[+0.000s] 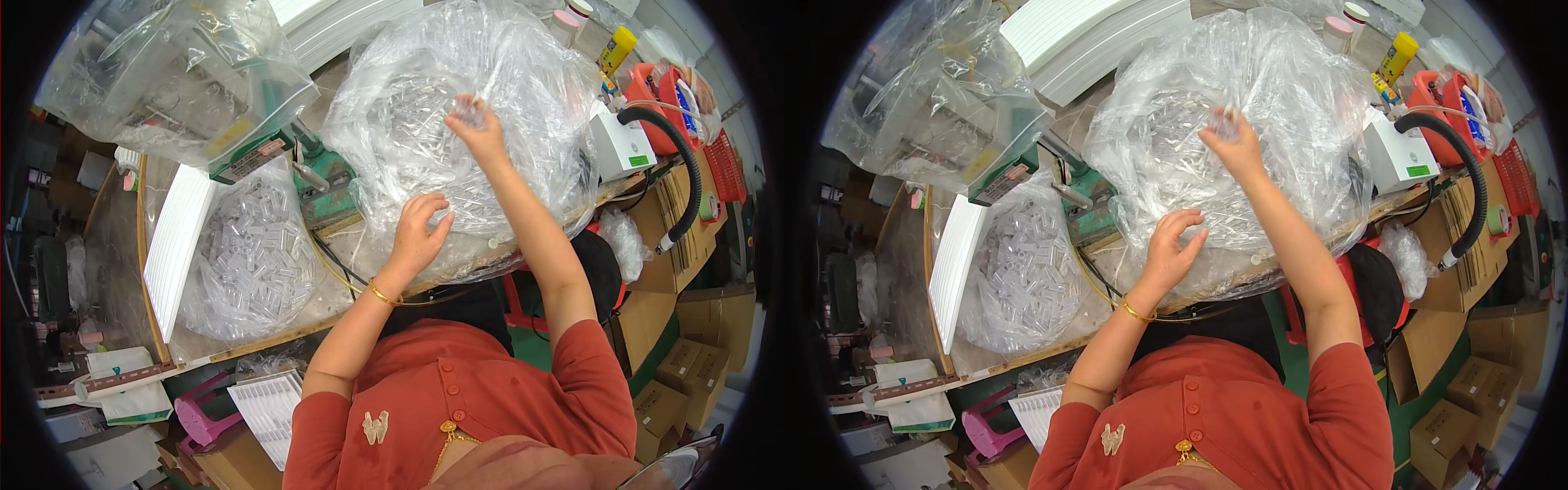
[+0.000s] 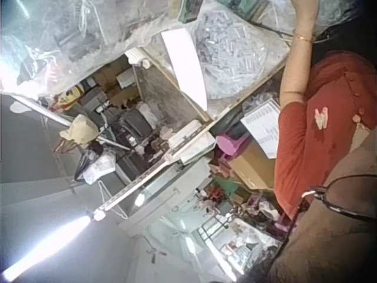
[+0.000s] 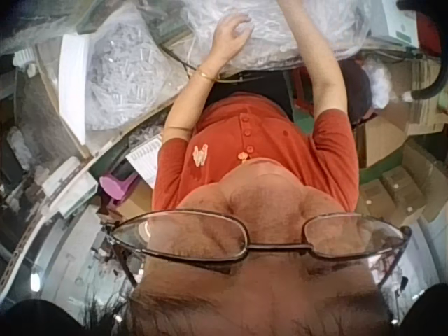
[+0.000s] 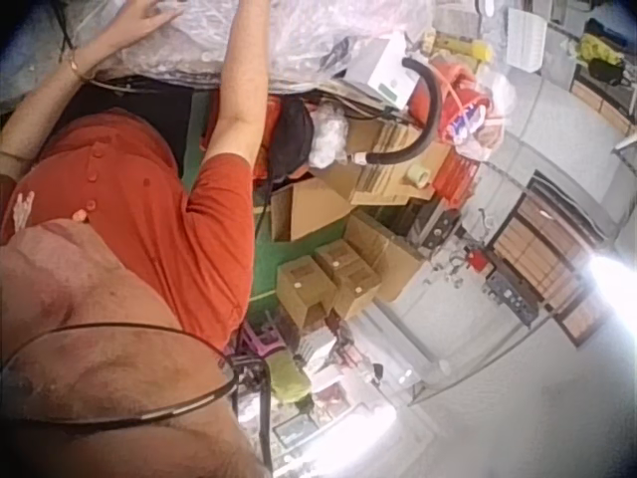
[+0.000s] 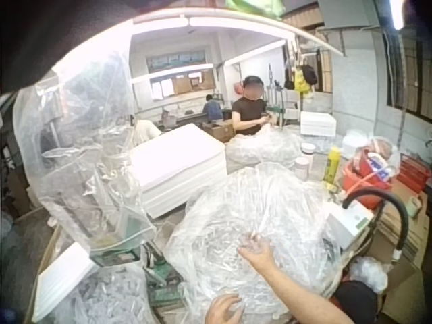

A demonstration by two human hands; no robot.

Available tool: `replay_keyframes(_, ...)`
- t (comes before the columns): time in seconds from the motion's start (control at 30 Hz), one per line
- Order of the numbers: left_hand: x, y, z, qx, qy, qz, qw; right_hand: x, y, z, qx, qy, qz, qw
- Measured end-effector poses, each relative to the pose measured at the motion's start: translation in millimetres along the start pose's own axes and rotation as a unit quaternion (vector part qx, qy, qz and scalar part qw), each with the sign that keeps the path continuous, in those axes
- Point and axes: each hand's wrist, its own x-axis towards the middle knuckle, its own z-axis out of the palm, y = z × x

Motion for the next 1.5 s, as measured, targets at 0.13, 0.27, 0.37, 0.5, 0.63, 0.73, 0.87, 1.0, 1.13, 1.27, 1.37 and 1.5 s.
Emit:
replay_keyframes(0.13, -5.3, -2.0, 0.2, -0.001, -0.009, -0.001, 1.0, -19.1, 16.6, 7.7, -0.129, 0.023, -0.057, 0.99)
replay_keyframes(0.27, -8.0, -3.2, 2.4, -0.015, -0.007, -0.02, 1.0, -15.7, 29.7, 11.1, -0.151, 0.003, -0.034, 0.988)
replay_keyframes(0.37, -8.3, -1.5, 3.7, -0.018, -0.002, -0.021, 1.0, -7.0, 18.5, 16.5, -0.154, -0.012, 0.071, 0.985)
replay_keyframes(0.5, -10.9, -2.5, 3.3, -0.033, 0.012, -0.027, 0.999, -12.6, 5.2, 26.1, -0.09, 0.012, 0.024, 0.996)
replay_keyframes(0.63, -6.1, -4.8, 5.2, -0.045, 0.023, -0.037, 0.998, -13.5, 34.6, 15.5, -0.085, 0.008, 0.115, 0.99)
replay_keyframes(0.73, -2.1, -15.8, 2.2, -0.137, 0.057, -0.119, 0.982, 4.2, -5.2, 20.3, 0.037, 0.0, 0.127, 0.991)
replay_keyframes(0.87, 37.6, -22.1, -1.6, -0.38, 0.115, -0.271, 0.877, 12.9, -15.1, 17.6, 0.302, 0.005, 0.295, 0.906)
replay_keyframes(1.0, 66.8, -19.2, -0.4, -0.567, 0.092, -0.357, 0.737, 0.4, -22.7, 21.0, 0.352, -0.021, 0.301, 0.886)
replay_keyframes(1.13, 69.8, -2.5, 6.8, -0.562, 0.047, -0.362, 0.742, -4.2, -19.6, 21.3, 0.39, 0.046, 0.261, 0.882)
replay_keyframes(1.27, 56.1, -2.7, 12.7, -0.474, 0.044, -0.313, 0.822, -12.4, -18.0, 22.8, 0.395, 0.081, 0.221, 0.888)
replay_keyframes(1.37, 53.4, -19.8, 6.9, -0.475, -0.008, -0.309, 0.824, -13.7, -21.0, 22.4, 0.368, 0.051, 0.206, 0.905)
replay_keyframes(1.5, 56.0, -29.5, 3.4, -0.436, 0.026, -0.316, 0.842, -13.9, -14.4, 20.0, 0.394, 0.036, 0.215, 0.893)
